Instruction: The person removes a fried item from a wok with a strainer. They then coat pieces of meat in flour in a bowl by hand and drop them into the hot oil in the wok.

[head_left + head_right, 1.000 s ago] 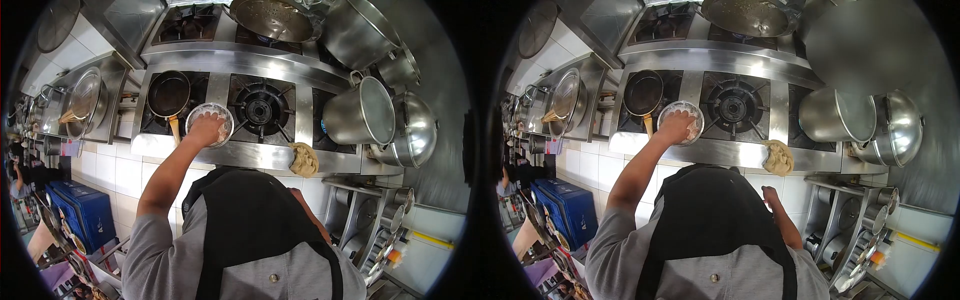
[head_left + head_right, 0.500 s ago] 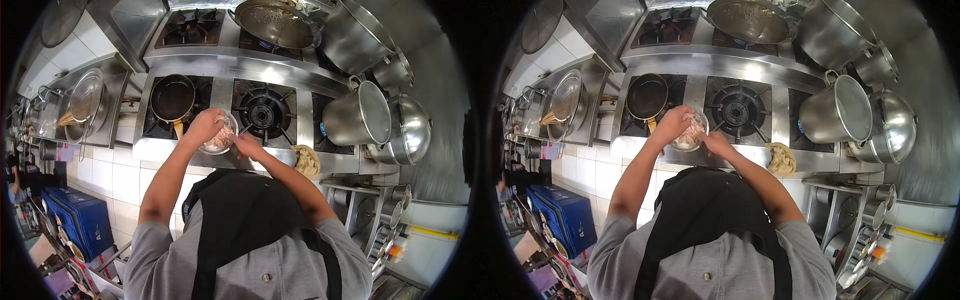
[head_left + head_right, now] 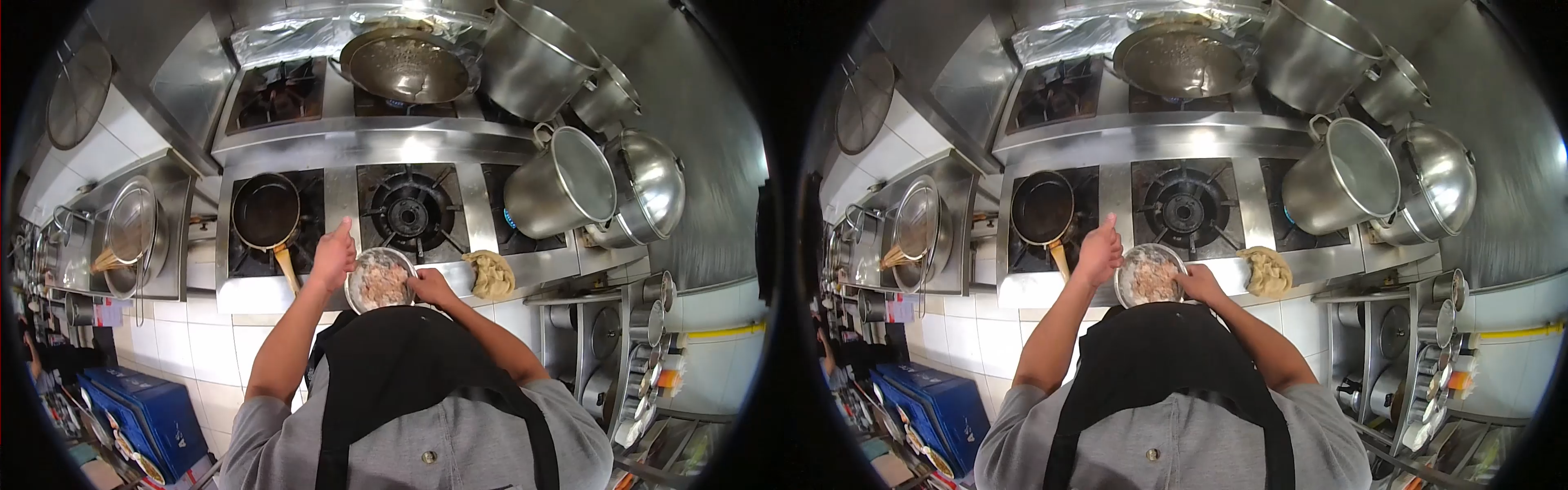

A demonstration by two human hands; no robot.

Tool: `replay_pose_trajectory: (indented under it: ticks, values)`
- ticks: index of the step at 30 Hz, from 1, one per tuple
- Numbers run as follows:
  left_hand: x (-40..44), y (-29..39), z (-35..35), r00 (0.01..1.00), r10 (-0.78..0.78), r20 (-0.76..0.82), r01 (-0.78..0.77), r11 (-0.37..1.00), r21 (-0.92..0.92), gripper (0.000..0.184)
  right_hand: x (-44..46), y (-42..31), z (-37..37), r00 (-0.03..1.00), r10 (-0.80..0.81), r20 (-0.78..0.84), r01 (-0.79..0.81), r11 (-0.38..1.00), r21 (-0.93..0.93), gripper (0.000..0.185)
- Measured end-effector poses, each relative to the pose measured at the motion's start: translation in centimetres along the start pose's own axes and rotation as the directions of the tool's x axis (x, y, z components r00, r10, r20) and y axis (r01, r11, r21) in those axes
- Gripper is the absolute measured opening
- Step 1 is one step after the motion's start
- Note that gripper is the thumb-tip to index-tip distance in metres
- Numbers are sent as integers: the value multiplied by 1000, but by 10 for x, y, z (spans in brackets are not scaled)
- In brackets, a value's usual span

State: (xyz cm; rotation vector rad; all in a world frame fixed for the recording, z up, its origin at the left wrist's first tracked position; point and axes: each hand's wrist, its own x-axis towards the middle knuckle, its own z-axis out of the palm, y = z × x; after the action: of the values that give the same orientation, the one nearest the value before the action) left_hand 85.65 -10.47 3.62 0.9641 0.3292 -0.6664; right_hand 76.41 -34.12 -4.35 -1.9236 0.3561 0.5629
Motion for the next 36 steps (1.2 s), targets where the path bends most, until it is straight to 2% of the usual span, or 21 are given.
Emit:
replay_pose_trajectory:
  ticks: [2,4,6,7,10,14,16,17,18,20,21,22,23,24,26,28,29,30,32,34,36]
  values:
    - [4,-4,24,984,120,-129,-105,988,116,50,-6,2,-13,999,22,-27,-21,999,43,33]
    - [15,-9,33,982,139,-130,-117,980,160,48,-8,14,-26,997,48,-52,-44,995,92,28]
    - [33,-13,34,999,45,-8,-41,961,275,37,2,32,-38,988,-37,-148,32,999,-38,28]
    - [33,-12,42,997,-43,58,31,981,192,20,6,40,-40,977,-73,-202,80,996,27,29]
    - [26,-10,63,981,-41,191,16,991,134,10,-10,37,-62,985,-38,-169,28,997,-65,30]
    - [44,-15,64,942,-224,252,121,923,365,11,-22,40,-70,996,18,-91,-9,996,93,33]
    - [54,-5,82,953,-222,204,110,887,449,16,-23,47,-73,995,37,-89,-30,996,80,35]
    - [56,13,100,977,-11,215,-133,758,639,21,-21,53,-74,996,36,-83,-30,997,70,36]
    - [61,32,119,943,189,273,-332,533,778,26,-20,57,-75,996,38,-76,-33,998,61,36]
    - [101,88,135,833,354,425,-543,381,748,33,-24,58,-79,997,37,-71,-31,996,83,37]
    - [90,119,162,862,352,364,-496,446,745,30,-27,56,-81,997,38,-64,-31,994,100,37]
    - [116,142,170,850,401,342,-495,383,780,29,-30,54,-82,997,38,-66,-31,994,105,37]
    - [158,163,162,627,529,572,-605,-132,785,28,-34,53,-84,997,52,-60,-46,994,104,38]
    - [159,177,180,620,559,550,-495,-265,828,29,-35,53,-86,996,66,-54,-60,993,100,39]
    - [167,196,203,653,543,528,-431,-307,849,28,-31,63,-84,997,26,-73,-20,997,74,40]
    - [178,211,224,822,449,349,-185,-370,911,30,-29,73,-81,996,-13,-93,17,999,50,41]
    - [222,218,214,860,411,302,-74,-485,872,33,-29,75,-80,995,5,-97,2,997,76,38]
    - [224,220,220,860,406,310,-81,-491,868,33,-28,80,-78,995,24,-102,-13,995,103,35]
    - [228,224,231,920,363,150,55,-496,867,33,-24,90,-75,992,5,-124,7,995,95,34]
    - [230,223,236,935,343,88,83,-452,888,30,-24,92,-76,991,-47,-122,40,998,-57,33]
    - [241,223,232,922,384,55,112,-398,910,29,-27,94,-77,994,-9,-112,12,1000,24,37]
